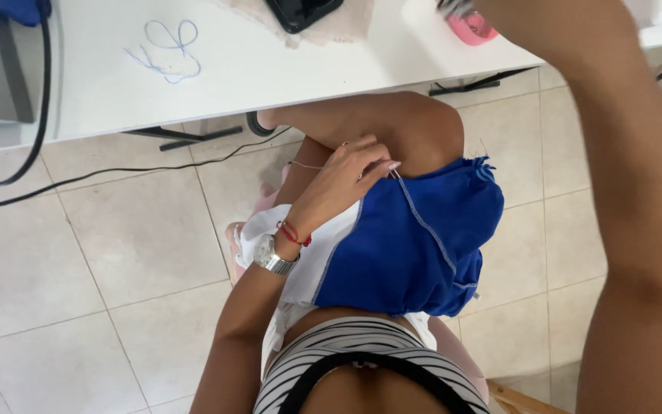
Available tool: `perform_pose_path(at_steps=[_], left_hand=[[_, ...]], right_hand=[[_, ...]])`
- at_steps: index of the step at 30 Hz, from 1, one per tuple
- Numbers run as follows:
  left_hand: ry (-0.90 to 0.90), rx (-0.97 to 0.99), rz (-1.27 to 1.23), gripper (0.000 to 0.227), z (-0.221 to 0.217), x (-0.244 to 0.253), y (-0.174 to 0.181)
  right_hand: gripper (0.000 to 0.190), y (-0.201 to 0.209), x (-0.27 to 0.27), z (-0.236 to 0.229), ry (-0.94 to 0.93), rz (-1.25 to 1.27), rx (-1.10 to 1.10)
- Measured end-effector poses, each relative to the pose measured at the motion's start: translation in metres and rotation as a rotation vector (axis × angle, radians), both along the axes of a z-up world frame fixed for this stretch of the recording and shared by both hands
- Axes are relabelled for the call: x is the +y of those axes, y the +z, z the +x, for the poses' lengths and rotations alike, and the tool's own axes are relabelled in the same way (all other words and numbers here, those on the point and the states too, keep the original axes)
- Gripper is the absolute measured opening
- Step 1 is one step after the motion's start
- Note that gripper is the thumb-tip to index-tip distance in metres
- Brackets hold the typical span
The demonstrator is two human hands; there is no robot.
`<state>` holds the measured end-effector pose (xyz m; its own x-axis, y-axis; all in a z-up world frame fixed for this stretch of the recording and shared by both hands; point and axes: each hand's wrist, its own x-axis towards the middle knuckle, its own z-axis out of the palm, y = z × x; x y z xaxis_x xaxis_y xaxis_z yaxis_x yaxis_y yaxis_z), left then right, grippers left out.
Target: Pinning pieces of fabric together to prepare a garment for sewing
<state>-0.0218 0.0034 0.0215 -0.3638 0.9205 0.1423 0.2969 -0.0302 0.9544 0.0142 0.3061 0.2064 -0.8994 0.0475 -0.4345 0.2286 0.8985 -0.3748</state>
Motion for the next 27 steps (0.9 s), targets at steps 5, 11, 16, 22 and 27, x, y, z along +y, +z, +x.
perform_pose_path(at_steps=[5, 11, 16, 22, 27], left_hand=[[-0.039, 0.077, -0.092, 0.034, 0.003, 0.005, -0.011], [-0.005, 0.146, 0.066, 0.027, 0.005, 0.006, -0.008], [0.037, 0.216, 0.13, 0.022, 0.008, 0.007, -0.01], [0.041, 0.306, 0.113, 0.018, 0.007, 0.006, -0.009], [0.049, 0.305, 0.147, 0.02, 0.008, 0.007, -0.014]], right_hand=[[0.044, -0.003, -0.082, 0.023, -0.008, -0.02, -0.295], [0.029, -0.045, -0.098, 0.077, -0.127, -0.056, -0.677], [0.05, -0.051, -0.105, 0.071, -0.036, -0.043, -0.626], [0.047, -0.052, -0.112, 0.055, -0.004, -0.001, -0.721], [0.053, -0.064, -0.105, 0.059, 0.033, -0.028, -0.698]])
